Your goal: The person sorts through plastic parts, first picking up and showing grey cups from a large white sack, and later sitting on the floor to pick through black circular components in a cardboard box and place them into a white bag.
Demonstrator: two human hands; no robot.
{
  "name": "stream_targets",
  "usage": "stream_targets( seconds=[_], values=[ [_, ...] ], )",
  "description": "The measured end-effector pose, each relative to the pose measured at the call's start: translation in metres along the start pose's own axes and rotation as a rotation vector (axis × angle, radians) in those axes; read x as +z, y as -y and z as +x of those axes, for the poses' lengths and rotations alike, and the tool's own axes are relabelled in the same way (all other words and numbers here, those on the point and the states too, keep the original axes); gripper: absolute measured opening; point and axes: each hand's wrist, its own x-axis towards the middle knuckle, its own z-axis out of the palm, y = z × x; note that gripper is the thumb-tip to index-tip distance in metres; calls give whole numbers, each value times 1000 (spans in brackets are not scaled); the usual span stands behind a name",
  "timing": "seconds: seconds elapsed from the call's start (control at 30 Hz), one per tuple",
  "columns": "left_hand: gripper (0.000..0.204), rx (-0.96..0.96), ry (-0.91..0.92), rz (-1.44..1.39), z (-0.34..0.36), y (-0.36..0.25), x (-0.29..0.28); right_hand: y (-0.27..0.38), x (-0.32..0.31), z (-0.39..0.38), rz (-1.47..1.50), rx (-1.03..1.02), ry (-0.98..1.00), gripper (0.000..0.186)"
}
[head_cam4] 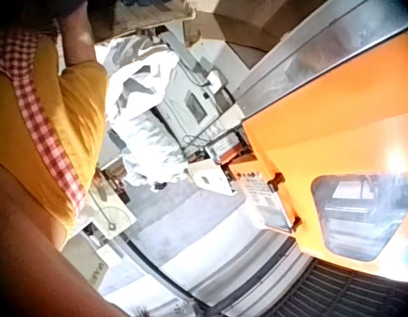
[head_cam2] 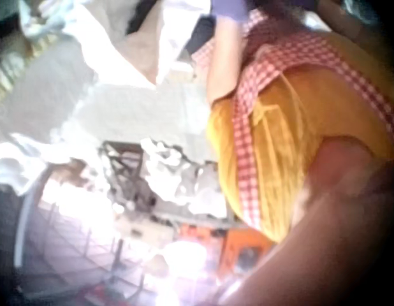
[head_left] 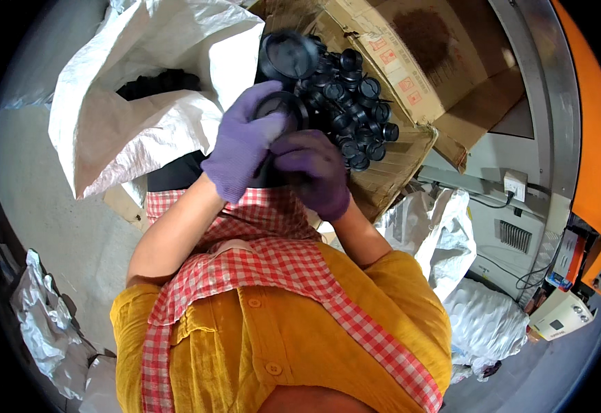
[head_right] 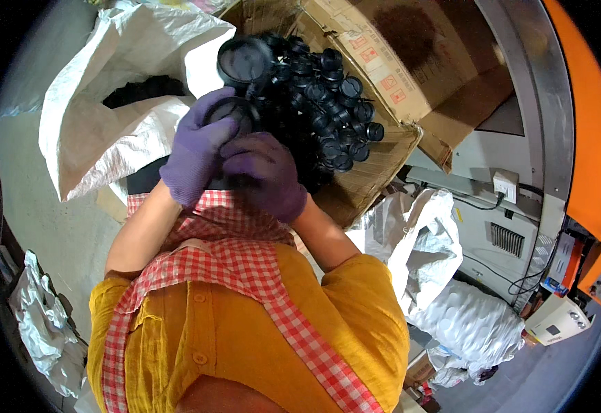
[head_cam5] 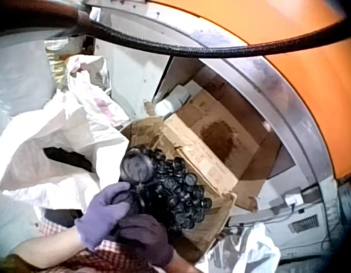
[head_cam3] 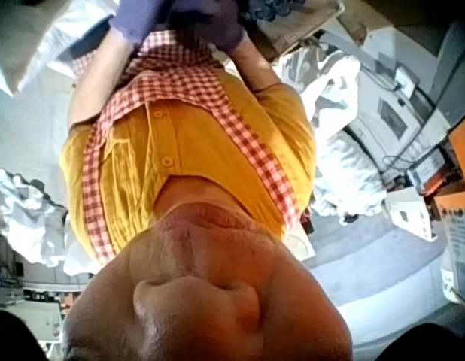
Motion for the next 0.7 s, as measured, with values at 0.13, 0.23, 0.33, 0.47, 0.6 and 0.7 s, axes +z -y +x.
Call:
stream_targets(
  seconds=[0.13, 0.23, 0.33, 0.47, 0.6, 0.7],
  values=[
    [44, -110, 34, 27, -19, -9, -36, -5, -6, -15, 18, 307, -445, 25],
    [47, -173, 244, 131, -34, -8, -46, 3, -4, -14, 132, 334, -20, 41],
    [52, -192, 437, 169, -42, 3, -58, 15, -20, -1, 180, 393, 295, 41],
    [54, -90, 354, 345, -50, 2, -58, 19, -35, 4, -17, 358, 552, 38],
    [54, 62, 332, 505, -60, -6, -51, 31, -22, -3, -48, 337, 504, 38],
    [51, 163, 431, 809, -68, -19, -50, 33, -13, -13, 410, 578, 272, 35]
  ],
)
